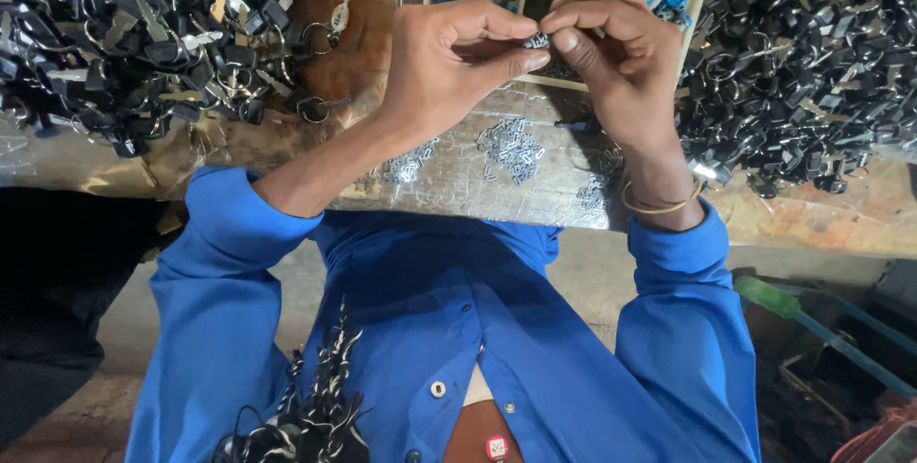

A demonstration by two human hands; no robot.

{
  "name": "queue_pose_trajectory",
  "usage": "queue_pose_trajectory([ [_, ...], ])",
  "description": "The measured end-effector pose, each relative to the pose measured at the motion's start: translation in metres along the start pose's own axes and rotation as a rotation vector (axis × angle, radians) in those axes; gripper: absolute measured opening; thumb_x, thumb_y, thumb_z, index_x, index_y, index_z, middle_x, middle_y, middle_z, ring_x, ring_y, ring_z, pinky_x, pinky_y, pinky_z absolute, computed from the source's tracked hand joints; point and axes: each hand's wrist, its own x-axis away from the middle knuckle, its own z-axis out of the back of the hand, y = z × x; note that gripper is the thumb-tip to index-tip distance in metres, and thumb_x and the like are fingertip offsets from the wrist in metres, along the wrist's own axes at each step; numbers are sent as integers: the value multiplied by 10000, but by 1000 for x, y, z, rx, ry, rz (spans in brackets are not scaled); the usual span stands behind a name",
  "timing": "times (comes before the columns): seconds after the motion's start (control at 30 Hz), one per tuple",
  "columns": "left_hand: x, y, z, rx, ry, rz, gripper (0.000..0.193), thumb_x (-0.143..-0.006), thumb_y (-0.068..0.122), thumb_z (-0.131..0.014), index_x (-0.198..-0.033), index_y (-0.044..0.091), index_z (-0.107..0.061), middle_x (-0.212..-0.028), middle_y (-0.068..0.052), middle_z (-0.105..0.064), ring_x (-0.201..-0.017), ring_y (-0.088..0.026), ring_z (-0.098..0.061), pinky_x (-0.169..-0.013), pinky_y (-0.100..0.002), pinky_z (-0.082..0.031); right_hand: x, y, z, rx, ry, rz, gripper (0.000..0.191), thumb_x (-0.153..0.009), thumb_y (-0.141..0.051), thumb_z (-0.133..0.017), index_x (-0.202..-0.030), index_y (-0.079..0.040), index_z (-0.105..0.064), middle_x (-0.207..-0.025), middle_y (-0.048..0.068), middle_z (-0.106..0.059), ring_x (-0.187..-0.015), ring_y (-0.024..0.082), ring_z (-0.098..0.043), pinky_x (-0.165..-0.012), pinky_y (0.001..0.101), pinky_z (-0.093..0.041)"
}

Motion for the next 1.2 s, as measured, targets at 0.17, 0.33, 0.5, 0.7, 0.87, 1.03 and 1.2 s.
queue_pose_trajectory([
  [0.17,3,-1,2,-30,16,-7,169,-947,-31,-825,-1098,-42,-750,-1059,-113,-791,-984,-139,-780,-895,-273,-680,-2,-12,1,-14,42,-62,159,-949,54,-743,-1083,-29,-723,-1182,58,-631,-1086,143,-629,-935,289,-540],
  [0.33,7,-4,1,-39,32,-36,167,-951,-22,-831,-1095,-41,-749,-1055,-116,-792,-977,-135,-775,-879,-269,-674,1,-3,3,832,-24,157,236,-849,-16,-853,-1067,-48,-767,-1144,92,-608,-1109,290,-523,-962,441,-372],
  [0.5,8,-7,-2,11,31,2,164,-960,-11,-823,-1100,-40,-743,-1061,-120,-794,-986,-137,-777,-892,-271,-671,4,9,4,995,-36,140,131,-910,-133,-825,-968,-81,-719,-1082,41,-599,-1117,289,-495,-981,474,-313],
  [0.7,7,-8,-1,-12,34,7,177,-958,-1,-825,-1109,-38,-739,-1071,-123,-791,-993,-145,-777,-895,-275,-674,1,-3,1,427,117,54,149,-1119,-89,-772,-1060,-3,-665,-1122,76,-588,-1068,204,-552,-882,336,-424],
  [0.87,4,-9,0,-82,18,-72,188,-954,2,-842,-1108,-39,-742,-1055,-126,-786,-993,-160,-790,-886,-277,-689,2,-3,-6,126,32,79,14,-1125,16,-678,-1130,28,-674,-1164,82,-565,-1056,146,-581,-937,251,-486],
  [1.03,6,-9,0,-73,31,-64,188,-946,0,-845,-1094,-53,-742,-1040,-135,-789,-983,-168,-788,-880,-282,-683,5,2,-9,184,19,125,21,-1171,35,-688,-1186,26,-700,-1182,94,-573,-1077,156,-603,-952,249,-503],
  [1.2,8,-8,2,56,18,-15,163,-972,-10,-815,-1102,-53,-727,-1058,-127,-785,-1021,-164,-788,-902,-281,-686,1,-6,-10,369,26,281,99,-1070,32,-796,-1155,27,-746,-1131,110,-608,-1036,191,-626,-892,270,-518],
])
